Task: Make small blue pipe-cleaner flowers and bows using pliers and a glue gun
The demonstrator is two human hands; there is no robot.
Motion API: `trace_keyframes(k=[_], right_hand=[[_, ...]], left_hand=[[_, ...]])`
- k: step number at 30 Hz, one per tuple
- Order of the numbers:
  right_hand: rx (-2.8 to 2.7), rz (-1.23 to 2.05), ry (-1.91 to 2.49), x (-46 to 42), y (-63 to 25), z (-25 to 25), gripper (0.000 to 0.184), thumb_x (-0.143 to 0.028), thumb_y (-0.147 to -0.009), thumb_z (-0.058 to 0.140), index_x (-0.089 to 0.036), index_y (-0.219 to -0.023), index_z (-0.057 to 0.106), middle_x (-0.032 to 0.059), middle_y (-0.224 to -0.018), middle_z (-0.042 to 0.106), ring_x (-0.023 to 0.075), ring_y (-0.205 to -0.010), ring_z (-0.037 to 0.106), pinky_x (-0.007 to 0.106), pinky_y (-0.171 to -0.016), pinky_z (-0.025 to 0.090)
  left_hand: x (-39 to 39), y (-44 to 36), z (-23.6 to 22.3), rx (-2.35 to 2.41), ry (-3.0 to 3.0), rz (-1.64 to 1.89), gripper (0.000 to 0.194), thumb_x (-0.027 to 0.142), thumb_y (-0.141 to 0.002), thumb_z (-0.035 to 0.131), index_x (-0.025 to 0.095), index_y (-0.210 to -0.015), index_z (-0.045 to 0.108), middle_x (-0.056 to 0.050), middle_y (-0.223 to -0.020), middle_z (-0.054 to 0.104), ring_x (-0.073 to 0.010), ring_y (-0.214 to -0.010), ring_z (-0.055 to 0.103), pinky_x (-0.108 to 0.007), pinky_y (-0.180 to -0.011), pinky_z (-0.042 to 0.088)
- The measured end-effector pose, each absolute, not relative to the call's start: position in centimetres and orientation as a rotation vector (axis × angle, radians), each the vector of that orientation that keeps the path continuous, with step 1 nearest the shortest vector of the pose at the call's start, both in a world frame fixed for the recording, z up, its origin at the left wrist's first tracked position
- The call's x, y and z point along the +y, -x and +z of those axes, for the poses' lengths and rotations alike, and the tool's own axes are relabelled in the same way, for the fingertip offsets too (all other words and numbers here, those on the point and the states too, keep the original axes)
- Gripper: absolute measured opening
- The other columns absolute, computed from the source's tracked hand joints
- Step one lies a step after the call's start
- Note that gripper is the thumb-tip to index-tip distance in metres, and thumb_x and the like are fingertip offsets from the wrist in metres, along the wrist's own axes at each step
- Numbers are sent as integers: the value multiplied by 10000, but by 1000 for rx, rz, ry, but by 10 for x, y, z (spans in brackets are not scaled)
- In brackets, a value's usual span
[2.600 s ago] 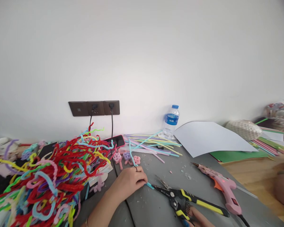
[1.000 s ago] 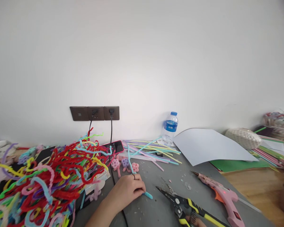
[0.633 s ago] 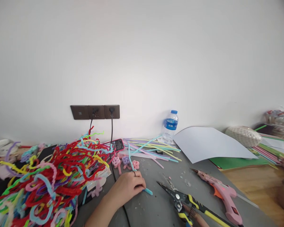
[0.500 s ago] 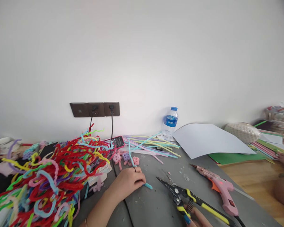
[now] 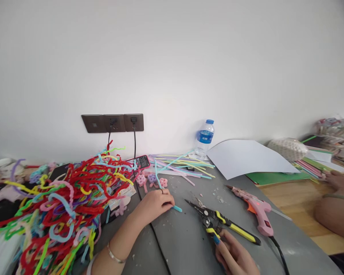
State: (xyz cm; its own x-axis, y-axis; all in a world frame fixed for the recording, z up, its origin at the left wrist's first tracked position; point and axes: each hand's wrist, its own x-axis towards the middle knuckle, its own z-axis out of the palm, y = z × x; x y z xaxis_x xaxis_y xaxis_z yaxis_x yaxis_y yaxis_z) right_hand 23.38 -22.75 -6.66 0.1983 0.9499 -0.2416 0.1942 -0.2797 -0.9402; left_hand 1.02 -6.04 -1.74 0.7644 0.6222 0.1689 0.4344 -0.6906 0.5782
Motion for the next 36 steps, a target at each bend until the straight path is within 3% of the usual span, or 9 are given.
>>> trace_keyframes(k=[4,12,25,36], right_hand=[[-1091,1153,1634,-230,-235,-67,643,-829,-756,436,-202,-877,505,-75,-555,353,92,-468,277,216,-430,263],[-1251,1152,1654,-230,-232,-61,617,-813,-794,395,-203,-721,455,-75,-540,332,81,-465,253,237,-450,219],[-1229,1177,1720,-228,-231,-56,630,-840,-768,376,-215,-712,433,-64,-545,390,79,-428,310,232,-410,242],[-1231,1233,1712,-226,-230,-52,598,-813,-764,424,-216,-733,434,-92,-512,342,66,-402,282,211,-388,229]], left_hand=[[-60,-10,-17,784,-2437,480,151,130,-880,583,207,-847,709,-4,-907,667,-124,-776,629,-209,-693,414],[-59,-8,-21,778,-2467,476,155,157,-898,559,210,-855,698,-3,-908,656,-128,-775,622,-214,-688,405],[-58,-9,-24,766,-2454,492,150,162,-896,559,214,-829,682,8,-886,644,-120,-756,611,-214,-685,401],[-57,-9,-25,757,-2472,476,133,150,-882,542,213,-838,651,6,-907,641,-117,-719,586,-221,-651,382]])
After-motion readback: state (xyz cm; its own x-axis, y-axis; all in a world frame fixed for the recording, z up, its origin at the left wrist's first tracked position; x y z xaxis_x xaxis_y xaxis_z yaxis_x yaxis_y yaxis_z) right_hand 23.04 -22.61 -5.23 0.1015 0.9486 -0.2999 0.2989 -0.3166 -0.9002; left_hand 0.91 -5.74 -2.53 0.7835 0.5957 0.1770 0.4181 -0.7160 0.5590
